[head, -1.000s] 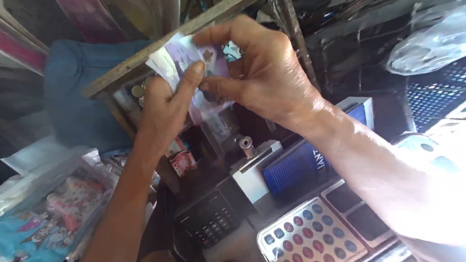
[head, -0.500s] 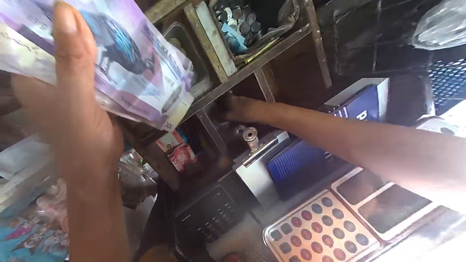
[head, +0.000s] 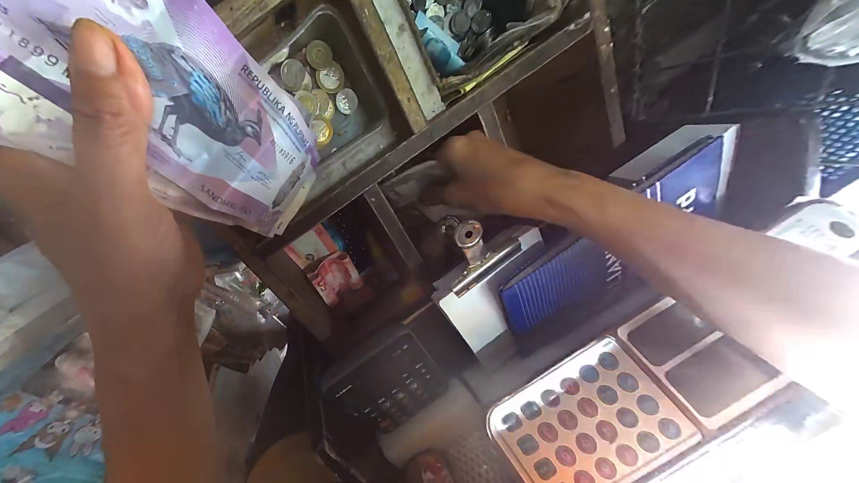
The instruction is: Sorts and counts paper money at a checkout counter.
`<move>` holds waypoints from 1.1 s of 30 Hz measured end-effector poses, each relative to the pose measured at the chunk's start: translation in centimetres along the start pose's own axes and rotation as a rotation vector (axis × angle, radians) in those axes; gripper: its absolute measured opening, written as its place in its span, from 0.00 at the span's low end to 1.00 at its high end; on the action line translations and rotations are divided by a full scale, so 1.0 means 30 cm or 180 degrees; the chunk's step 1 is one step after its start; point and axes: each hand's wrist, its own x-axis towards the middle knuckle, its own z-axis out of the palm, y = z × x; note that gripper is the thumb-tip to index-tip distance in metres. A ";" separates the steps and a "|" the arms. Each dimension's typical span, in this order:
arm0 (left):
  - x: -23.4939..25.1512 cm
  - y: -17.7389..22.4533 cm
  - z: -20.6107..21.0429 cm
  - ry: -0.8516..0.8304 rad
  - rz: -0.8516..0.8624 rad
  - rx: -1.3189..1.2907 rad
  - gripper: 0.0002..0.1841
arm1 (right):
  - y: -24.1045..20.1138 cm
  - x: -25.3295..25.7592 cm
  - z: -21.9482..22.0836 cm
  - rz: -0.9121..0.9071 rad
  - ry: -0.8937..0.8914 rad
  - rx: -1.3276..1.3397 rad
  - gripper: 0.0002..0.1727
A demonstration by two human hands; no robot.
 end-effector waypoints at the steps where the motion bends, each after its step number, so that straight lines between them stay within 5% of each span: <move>1: 0.000 -0.002 -0.004 -0.0004 0.0009 0.0035 0.24 | 0.026 -0.038 -0.008 -0.0287 0.0225 -0.0020 0.10; 3: -0.005 0.001 0.001 0.0000 -0.0092 0.0073 0.25 | 0.076 -0.092 -0.030 -0.0880 0.0637 -0.0014 0.08; 5: -0.015 0.012 0.023 -0.0047 -0.0129 0.0055 0.24 | 0.104 -0.123 -0.058 -0.1166 0.0799 0.0027 0.21; 10: -0.050 0.030 0.070 -0.0509 0.0197 -0.0077 0.16 | 0.103 -0.151 -0.099 -0.0620 0.0862 0.0498 0.22; 14: -0.042 0.045 0.069 -0.0790 0.0502 0.0203 0.12 | 0.109 -0.175 -0.162 -0.0454 0.1477 0.1340 0.33; 19: -0.043 0.080 0.098 -0.0971 0.0447 0.0462 0.15 | 0.006 -0.271 -0.233 -0.1260 0.1533 0.2377 0.07; 25: -0.118 0.114 0.145 -0.1263 0.0072 0.0390 0.13 | -0.189 -0.204 -0.154 -0.1763 0.1058 0.3119 0.10; 30: -0.100 0.199 0.200 -0.1010 0.0168 0.0107 0.27 | -0.273 -0.154 -0.142 -0.1721 0.2026 0.2862 0.16; 33: -0.099 0.237 0.222 -0.0898 0.0169 0.0105 0.14 | -0.303 -0.162 -0.149 -0.1984 0.2280 0.2594 0.13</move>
